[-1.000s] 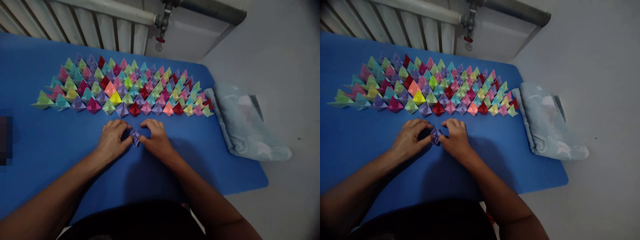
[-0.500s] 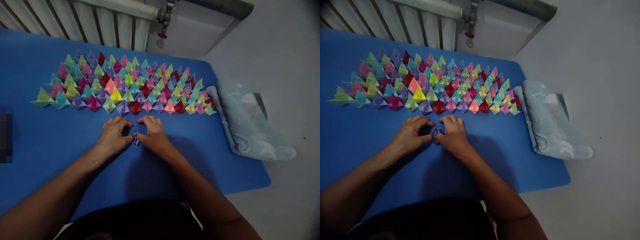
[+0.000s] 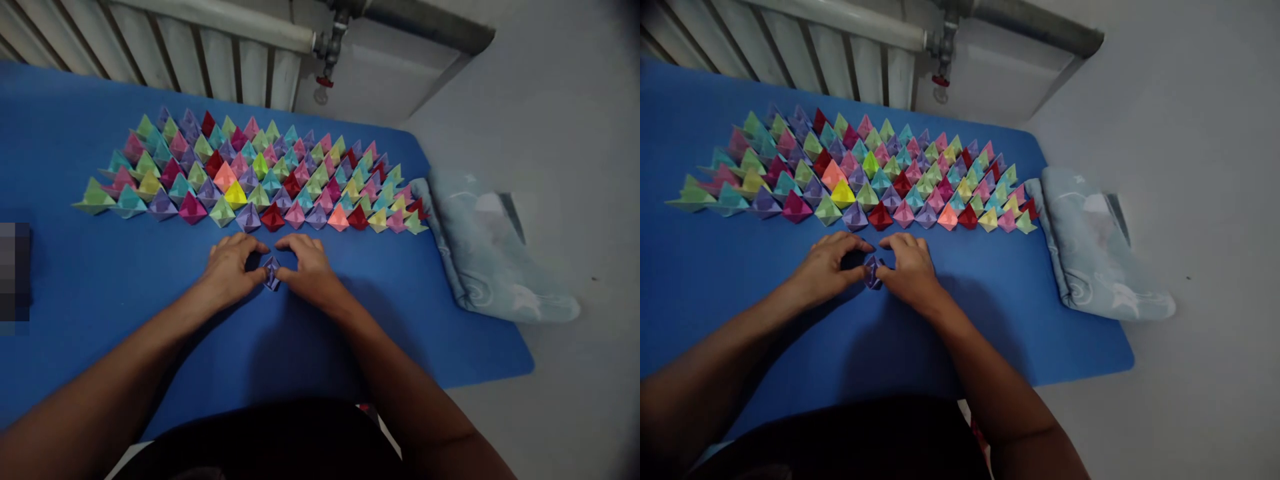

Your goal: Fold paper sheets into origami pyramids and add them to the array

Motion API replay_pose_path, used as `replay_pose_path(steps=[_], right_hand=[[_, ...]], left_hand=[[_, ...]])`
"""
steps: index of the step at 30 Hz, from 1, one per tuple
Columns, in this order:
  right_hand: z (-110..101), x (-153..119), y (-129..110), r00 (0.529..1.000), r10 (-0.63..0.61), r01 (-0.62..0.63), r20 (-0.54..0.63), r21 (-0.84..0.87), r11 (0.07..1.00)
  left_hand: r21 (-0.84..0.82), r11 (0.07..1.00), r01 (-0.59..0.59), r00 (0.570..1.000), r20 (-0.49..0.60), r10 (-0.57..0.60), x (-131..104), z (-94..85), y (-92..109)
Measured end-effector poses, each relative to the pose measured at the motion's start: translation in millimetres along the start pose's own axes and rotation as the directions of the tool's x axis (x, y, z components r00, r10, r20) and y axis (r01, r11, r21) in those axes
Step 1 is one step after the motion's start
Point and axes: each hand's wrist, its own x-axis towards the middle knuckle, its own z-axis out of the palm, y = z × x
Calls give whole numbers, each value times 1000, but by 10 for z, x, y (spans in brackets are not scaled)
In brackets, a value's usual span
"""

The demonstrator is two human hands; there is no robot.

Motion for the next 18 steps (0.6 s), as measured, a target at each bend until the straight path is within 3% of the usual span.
replay_pose_path(steps=[3, 6, 12, 15, 18], right_hand=[[-73, -14, 62, 999, 30, -28, -12, 129, 991], [-118, -51, 107, 998, 44, -30, -51, 249, 968], [-77, -123, 118, 994, -75, 88, -75, 194, 977], [-25, -94, 140, 979, -145, 174, -144, 206, 963], [18, -22, 172, 943, -288, 317, -166, 194, 928]], left_hand=[[-183, 982, -50, 999, 2, 52, -17, -88, -81], [-280, 959, 42, 999, 8, -42, -25, -161, -136], [-265, 960, 88, 995, 67, -73, -32, -207, -134], [-224, 967, 120, 983, 163, -85, -82, -233, -93], [-171, 984, 38, 976, 216, 0, -171, -261, 7]])
